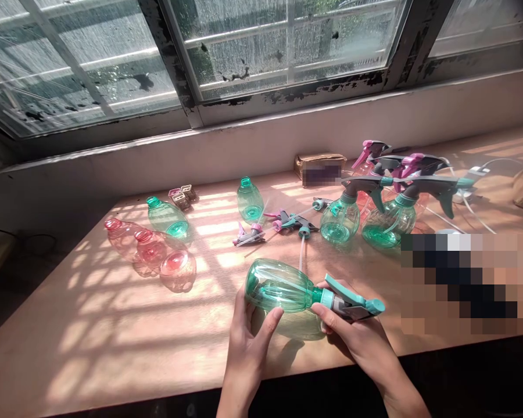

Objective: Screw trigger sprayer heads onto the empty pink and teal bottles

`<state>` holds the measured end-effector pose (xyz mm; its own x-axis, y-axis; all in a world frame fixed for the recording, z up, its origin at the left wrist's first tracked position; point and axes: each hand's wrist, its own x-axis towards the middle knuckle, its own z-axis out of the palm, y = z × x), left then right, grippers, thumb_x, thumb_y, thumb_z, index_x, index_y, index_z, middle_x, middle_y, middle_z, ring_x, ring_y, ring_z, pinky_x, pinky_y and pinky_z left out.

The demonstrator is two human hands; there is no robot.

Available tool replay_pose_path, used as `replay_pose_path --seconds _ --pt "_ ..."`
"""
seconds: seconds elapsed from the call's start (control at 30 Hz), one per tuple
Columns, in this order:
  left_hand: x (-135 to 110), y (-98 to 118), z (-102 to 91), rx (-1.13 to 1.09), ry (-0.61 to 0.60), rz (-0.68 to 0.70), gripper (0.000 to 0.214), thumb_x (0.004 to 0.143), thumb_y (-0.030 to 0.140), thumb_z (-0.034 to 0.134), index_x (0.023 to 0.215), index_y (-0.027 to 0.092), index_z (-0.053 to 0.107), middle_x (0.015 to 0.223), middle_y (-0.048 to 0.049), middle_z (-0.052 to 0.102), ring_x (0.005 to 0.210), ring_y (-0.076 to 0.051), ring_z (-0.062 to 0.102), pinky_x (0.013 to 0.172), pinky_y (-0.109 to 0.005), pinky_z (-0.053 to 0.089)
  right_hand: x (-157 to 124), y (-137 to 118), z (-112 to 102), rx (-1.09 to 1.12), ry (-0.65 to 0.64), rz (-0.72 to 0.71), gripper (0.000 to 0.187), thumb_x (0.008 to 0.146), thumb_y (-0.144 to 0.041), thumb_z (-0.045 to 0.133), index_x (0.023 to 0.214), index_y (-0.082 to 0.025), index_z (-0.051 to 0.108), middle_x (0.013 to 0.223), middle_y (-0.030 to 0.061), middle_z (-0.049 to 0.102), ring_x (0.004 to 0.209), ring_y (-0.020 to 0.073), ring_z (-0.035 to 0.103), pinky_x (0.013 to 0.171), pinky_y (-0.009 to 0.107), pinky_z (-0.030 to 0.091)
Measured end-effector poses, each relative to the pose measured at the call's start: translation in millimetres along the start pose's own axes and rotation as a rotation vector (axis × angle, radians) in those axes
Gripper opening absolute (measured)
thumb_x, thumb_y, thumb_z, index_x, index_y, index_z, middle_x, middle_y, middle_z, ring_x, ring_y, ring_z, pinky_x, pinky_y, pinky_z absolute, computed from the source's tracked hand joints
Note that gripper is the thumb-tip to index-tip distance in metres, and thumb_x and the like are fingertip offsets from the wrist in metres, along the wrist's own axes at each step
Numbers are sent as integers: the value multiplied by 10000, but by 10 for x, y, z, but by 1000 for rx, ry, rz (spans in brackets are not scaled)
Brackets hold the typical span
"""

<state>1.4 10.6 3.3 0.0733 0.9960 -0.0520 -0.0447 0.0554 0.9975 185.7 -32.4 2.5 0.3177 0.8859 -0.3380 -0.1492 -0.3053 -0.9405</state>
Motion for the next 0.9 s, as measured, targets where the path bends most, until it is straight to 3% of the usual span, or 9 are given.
replay_pose_path --seconds 0.43,0.9 --pt "-9 55 17 -10 -13 -4 575 886 421 804 1396 280 581 1349 -55 723 1327 -294 632 1125 -403 496 -23 -36 5 -48 51 -7 441 754 -545 827 1106 -302 720 585 -77 601 484 155 488 448 272 373" --pt "-13 64 31 3 1 -15 583 877 431 801 1389 268 576 1375 -69 707 1356 -309 622 1131 -419 500 0 4 -36 -99 18 -8 433 782 -589 789 1095 -300 711 607 -63 613 505 180 527 505 307 410"
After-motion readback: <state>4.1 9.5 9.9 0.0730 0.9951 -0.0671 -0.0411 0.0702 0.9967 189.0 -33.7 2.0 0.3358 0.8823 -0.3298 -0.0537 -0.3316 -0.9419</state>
